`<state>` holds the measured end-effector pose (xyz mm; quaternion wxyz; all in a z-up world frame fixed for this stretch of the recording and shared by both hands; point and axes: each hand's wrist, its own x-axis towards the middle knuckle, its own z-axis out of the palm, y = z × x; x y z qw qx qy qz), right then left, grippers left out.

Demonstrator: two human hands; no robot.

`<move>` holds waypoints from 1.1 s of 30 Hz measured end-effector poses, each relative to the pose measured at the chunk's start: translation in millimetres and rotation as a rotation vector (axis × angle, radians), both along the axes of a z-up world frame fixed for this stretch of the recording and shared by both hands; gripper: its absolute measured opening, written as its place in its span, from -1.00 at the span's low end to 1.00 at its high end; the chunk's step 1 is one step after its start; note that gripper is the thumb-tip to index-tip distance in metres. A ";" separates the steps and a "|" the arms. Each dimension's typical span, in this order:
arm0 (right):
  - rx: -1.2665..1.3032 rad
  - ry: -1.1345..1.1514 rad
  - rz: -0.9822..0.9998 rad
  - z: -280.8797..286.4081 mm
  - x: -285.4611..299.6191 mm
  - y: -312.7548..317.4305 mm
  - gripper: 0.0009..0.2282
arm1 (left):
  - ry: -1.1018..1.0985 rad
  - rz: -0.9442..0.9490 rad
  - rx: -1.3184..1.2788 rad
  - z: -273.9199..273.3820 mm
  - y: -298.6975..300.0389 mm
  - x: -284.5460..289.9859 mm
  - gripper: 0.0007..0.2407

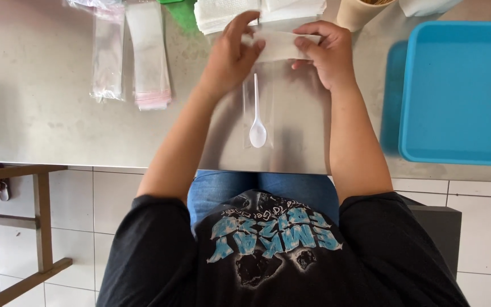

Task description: The person assembles disposable cutlery sets by placing a plastic spoon, a folded paper napkin, and a wooden toothpick into a clear plastic sleeve. They repeat this process for multiple sets on a stainless steel countertop.

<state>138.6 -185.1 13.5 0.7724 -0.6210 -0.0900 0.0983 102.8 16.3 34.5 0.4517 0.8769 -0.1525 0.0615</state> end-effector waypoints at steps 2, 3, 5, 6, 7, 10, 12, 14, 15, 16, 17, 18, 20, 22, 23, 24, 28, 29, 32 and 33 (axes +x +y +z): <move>-0.073 -0.045 -0.036 5.0 -0.6 -4.0 -0.93 | 0.008 0.172 0.144 -8.4 -4.9 -25.8 -0.64; -0.130 -0.137 -0.049 6.5 -0.6 -6.9 -0.93 | 0.173 0.260 0.420 0.2 -12.5 -46.8 -0.49; -0.186 -0.232 -0.064 5.4 1.9 -10.7 -0.93 | 0.337 0.344 0.696 1.5 -21.0 -82.3 -0.34; -0.150 -0.210 -0.065 2.5 3.3 -11.5 -0.93 | 0.251 0.331 0.774 -5.6 -21.7 -98.0 -0.36; -0.113 -0.187 -0.065 -0.5 4.8 -12.5 -0.92 | 0.163 0.317 0.851 -12.9 -22.5 -113.7 -0.35; -0.108 -0.194 -0.061 0.8 4.2 -12.3 -0.92 | 0.136 0.354 0.809 -20.4 -23.1 -133.4 -0.40; -0.106 -0.190 -0.057 1.6 3.1 -12.6 -0.92 | 0.139 0.364 0.779 -26.1 -23.7 -136.3 -0.41; -0.103 -0.186 -0.050 2.2 3.0 -12.8 -0.92 | 0.143 0.374 0.749 -30.9 -22.7 -136.9 -0.42; -0.092 -0.177 -0.053 2.0 3.4 -13.0 -0.92 | 0.187 0.347 0.672 -33.2 -21.5 -136.0 -0.48; -0.082 -0.165 -0.057 1.4 3.3 -13.9 -0.92 | 0.232 0.318 0.595 -35.6 -20.8 -135.5 -0.54; -0.082 -0.167 -0.057 3.4 2.9 -14.5 -0.92 | 0.230 0.319 0.594 -33.1 -18.9 -132.6 -0.54; -0.087 -0.174 -0.064 5.0 2.3 -15.4 -0.92 | 0.315 0.309 0.509 -30.6 -17.0 -129.8 -0.63; -0.091 -0.181 -0.071 6.5 2.2 -17.9 -0.91 | 0.399 0.298 0.424 -28.4 -9.8 -122.8 -0.72; -0.068 -0.213 -0.080 6.1 3.1 -21.3 -0.89 | 0.400 0.447 0.113 -29.2 1.1 -114.1 -0.90; -0.067 -0.214 -0.081 5.6 3.6 -23.3 -0.89 | 0.399 0.446 0.113 -31.8 10.5 -107.5 -0.90; -0.060 -0.221 -0.085 5.3 4.1 -24.9 -0.90 | 0.377 0.441 0.011 -34.1 20.3 -101.0 -0.88; -0.092 -0.285 -0.102 10.9 1.6 -29.8 -0.91 | 0.559 0.315 -0.439 -5.1 39.4 -72.7 -0.85; -0.092 -0.287 -0.103 11.8 0.4 -31.4 -0.91 | 0.557 0.313 -0.439 -12.1 47.1 -65.4 -0.85; -0.161 -0.311 -0.083 14.8 -2.4 -37.9 -0.92 | 0.339 0.192 -0.258 -30.4 62.9 -45.9 -0.84; -0.196 -0.313 -0.086 15.6 -3.7 -40.1 -0.92 | 0.335 0.155 -0.373 -34.4 64.4 -41.4 -0.81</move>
